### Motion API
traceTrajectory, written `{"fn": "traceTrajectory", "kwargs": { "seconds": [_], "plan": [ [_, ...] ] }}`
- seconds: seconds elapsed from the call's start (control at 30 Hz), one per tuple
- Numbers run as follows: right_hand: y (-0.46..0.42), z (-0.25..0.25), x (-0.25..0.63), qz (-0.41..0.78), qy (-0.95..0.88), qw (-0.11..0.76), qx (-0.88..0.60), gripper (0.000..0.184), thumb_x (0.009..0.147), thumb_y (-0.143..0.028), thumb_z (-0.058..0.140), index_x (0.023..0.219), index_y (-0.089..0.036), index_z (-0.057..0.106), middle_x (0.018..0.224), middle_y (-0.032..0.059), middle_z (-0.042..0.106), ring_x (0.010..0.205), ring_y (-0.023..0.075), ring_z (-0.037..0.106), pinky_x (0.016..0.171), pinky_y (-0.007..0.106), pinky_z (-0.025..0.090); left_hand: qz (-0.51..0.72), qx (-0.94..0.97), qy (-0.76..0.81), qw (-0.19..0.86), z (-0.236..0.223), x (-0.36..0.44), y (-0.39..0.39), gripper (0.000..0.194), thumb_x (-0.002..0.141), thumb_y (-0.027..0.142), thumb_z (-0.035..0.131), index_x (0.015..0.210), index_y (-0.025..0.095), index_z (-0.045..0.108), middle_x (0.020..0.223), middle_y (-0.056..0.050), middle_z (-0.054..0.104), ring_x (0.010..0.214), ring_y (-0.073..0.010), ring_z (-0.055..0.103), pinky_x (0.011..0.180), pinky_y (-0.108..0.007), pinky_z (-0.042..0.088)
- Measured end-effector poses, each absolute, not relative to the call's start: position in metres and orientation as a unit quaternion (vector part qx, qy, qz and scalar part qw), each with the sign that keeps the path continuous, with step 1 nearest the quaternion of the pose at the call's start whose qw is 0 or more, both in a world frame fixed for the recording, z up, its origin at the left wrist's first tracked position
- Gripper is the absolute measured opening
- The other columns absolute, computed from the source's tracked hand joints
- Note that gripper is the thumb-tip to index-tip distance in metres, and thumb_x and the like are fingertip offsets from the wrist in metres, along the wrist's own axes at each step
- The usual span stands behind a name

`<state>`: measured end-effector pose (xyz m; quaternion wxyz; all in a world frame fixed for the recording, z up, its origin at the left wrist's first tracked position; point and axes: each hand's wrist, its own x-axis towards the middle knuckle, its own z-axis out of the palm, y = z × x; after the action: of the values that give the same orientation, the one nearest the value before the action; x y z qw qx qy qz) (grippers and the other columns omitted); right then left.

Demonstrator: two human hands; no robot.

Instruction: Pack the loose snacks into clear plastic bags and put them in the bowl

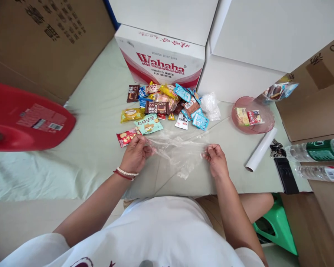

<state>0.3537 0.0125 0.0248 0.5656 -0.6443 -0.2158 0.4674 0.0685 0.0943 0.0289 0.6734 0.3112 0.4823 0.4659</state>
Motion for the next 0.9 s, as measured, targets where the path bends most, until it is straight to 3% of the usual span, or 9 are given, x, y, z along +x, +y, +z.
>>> {"fn": "traceTrajectory", "kwargs": {
  "seconds": [0.07,0.13,0.23,0.33,0.5,0.6,0.73,0.83,0.9],
  "plan": [
    [0.018,0.025,0.354,0.483,-0.188,0.584,-0.625,0.043,0.066,-0.046,0.086,0.085,-0.023,0.055,0.091,-0.0016,0.068,0.079,0.0129,0.065,0.067,0.027,0.057,0.467,0.336,0.506,0.643,0.031,0.067,0.093,0.055,0.074,0.067,0.075,0.083,0.024,0.041,0.071,0.008,0.055,0.042,-0.0054,0.05,0.036,-0.016,0.033],
    [0.025,0.023,0.354,0.483,-0.175,0.58,-0.632,0.044,0.067,-0.046,0.083,0.086,-0.024,0.051,0.09,-0.0016,0.069,0.066,0.0121,0.062,0.053,0.024,0.051,0.446,0.37,0.512,0.634,0.031,0.064,0.094,0.051,0.08,0.066,0.069,0.082,0.024,0.04,0.063,0.009,0.05,0.036,-0.0048,0.039,0.032,-0.017,0.025],
    [0.036,0.016,0.355,0.425,-0.22,0.541,-0.692,0.032,0.077,-0.044,0.072,0.088,-0.026,0.048,0.071,-0.006,0.062,0.044,0.0089,0.044,0.038,0.02,0.031,0.381,0.427,0.537,0.62,0.027,0.054,0.103,0.04,0.089,0.059,0.059,0.081,0.025,0.04,0.056,0.01,0.042,0.036,-0.0068,0.032,0.034,-0.019,0.025],
    [0.044,0.007,0.361,0.344,-0.336,0.459,-0.747,0.018,0.088,-0.041,0.058,0.09,-0.026,0.049,0.063,-0.0068,0.056,0.044,0.0118,0.043,0.041,0.024,0.034,0.308,0.494,0.614,0.533,0.018,0.041,0.117,0.026,0.093,0.044,0.053,0.079,0.025,0.042,0.054,0.008,0.04,0.041,-0.0105,0.035,0.041,-0.023,0.033],
    [0.044,0.002,0.365,0.198,-0.493,0.324,-0.783,0.021,0.096,-0.043,0.045,0.096,-0.024,0.053,0.073,-0.0009,0.064,0.058,0.0173,0.056,0.06,0.03,0.042,0.321,0.636,0.671,0.206,0.023,0.034,0.115,0.014,0.087,0.027,0.058,0.1,0.021,0.058,0.088,-0.007,0.066,0.087,-0.0255,0.063,0.081,-0.042,0.051],
    [0.04,0.006,0.363,0.142,-0.527,0.297,-0.784,0.025,0.098,-0.043,0.04,0.101,-0.023,0.055,0.076,0.0009,0.067,0.065,0.0194,0.06,0.067,0.031,0.042,0.325,0.795,0.508,0.068,0.035,0.04,0.107,0.029,0.089,0.018,0.055,0.115,0.024,0.065,0.121,-0.012,0.067,0.123,-0.0303,0.056,0.108,-0.054,0.039],
    [0.035,0.012,0.368,0.103,-0.538,0.29,-0.785,0.029,0.099,-0.045,0.039,0.103,-0.022,0.056,0.076,0.0017,0.067,0.064,0.0195,0.061,0.066,0.03,0.043,0.17,0.954,0.214,0.121,0.036,0.043,0.107,0.052,0.086,0.003,0.048,0.129,0.028,0.063,0.115,-0.005,0.072,0.111,-0.0222,0.065,0.112,-0.049,0.037],
    [0.031,0.014,0.375,0.081,-0.538,0.29,-0.788,0.031,0.099,-0.046,0.039,0.103,-0.022,0.057,0.076,0.0017,0.067,0.066,0.0192,0.061,0.067,0.03,0.043,0.156,0.949,0.216,0.167,0.03,0.04,0.109,0.049,0.086,0.007,0.048,0.132,0.019,0.059,0.11,-0.009,0.071,0.087,-0.0197,0.066,0.09,-0.04,0.051],
    [0.029,0.013,0.377,0.074,-0.537,0.29,-0.789,0.031,0.098,-0.047,0.039,0.104,-0.022,0.057,0.076,0.0013,0.066,0.065,0.0185,0.06,0.067,0.029,0.043,0.223,0.917,0.286,0.164,0.03,0.045,0.113,0.043,0.091,0.02,0.051,0.133,0.016,0.058,0.119,-0.014,0.067,0.097,-0.0237,0.065,0.087,-0.041,0.053]
  ]
}}
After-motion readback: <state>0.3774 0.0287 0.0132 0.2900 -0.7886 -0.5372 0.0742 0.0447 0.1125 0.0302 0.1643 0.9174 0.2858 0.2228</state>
